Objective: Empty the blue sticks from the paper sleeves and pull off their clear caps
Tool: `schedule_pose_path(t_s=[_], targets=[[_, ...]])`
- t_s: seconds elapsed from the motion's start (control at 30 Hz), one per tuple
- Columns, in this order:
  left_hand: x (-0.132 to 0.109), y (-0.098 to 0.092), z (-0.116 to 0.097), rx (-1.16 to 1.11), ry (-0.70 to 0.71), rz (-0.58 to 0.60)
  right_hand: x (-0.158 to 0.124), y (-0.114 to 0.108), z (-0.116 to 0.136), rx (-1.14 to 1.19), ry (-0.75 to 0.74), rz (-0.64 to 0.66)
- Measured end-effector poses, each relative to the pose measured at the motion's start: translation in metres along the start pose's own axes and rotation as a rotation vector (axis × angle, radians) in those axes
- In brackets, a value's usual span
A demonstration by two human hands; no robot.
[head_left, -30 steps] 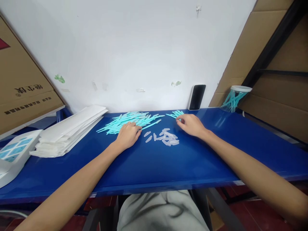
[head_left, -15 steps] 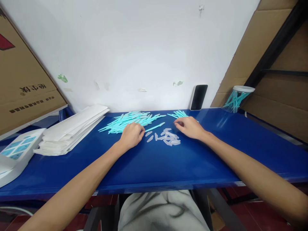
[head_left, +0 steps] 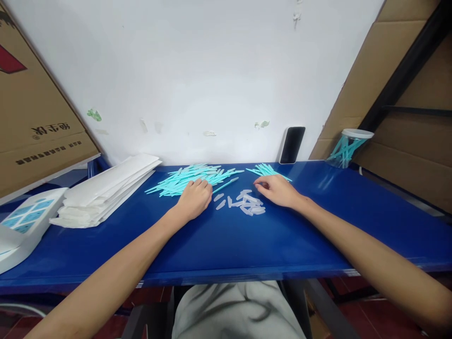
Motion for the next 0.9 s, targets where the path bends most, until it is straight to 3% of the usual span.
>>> schedule_pose_path(t_s=[0.2, 0.4, 0.53, 0.7, 0.83, 0.9], targets=[[-0.002, -0.007, -0.002, -0.095, -0.016, -0.074, -0.003, -0.002, 0.006, 0.113, 0.042, -0.044], [-0.001, -0.021, -0.019, -0.414, 0.067, -0.207, -0.007, 0.01, 0.031, 0.504, 0.0, 0.049], [-0.002, -0.025, -0.031, -0.521, 0.146, -0.194, -0.011, 0.011, 0.048, 0.732, -0.035, 0.051], [-0.004, -0.024, -0.038, -0.601, 0.224, -0.108, -0.015, 0.003, 0.054, 0.893, 0.033, -0.091], [-0.006, -0.025, -0.033, -0.632, 0.209, -0.113, -0.022, -0.012, 0.04, 0.906, 0.134, -0.402], [-0.006, -0.024, -0.029, -0.638, 0.186, -0.131, -0.026, -0.022, 0.037, 0.791, 0.105, -0.517]])
Point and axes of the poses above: each hand's wrist, its own x-axis towards the middle knuckle, its own y-axis out of the palm, z = x × y, the point moved 5 cm from there along x, towards the middle knuckle, and after that the axes turned 11 degrees about -x, right-handed, at the moved point
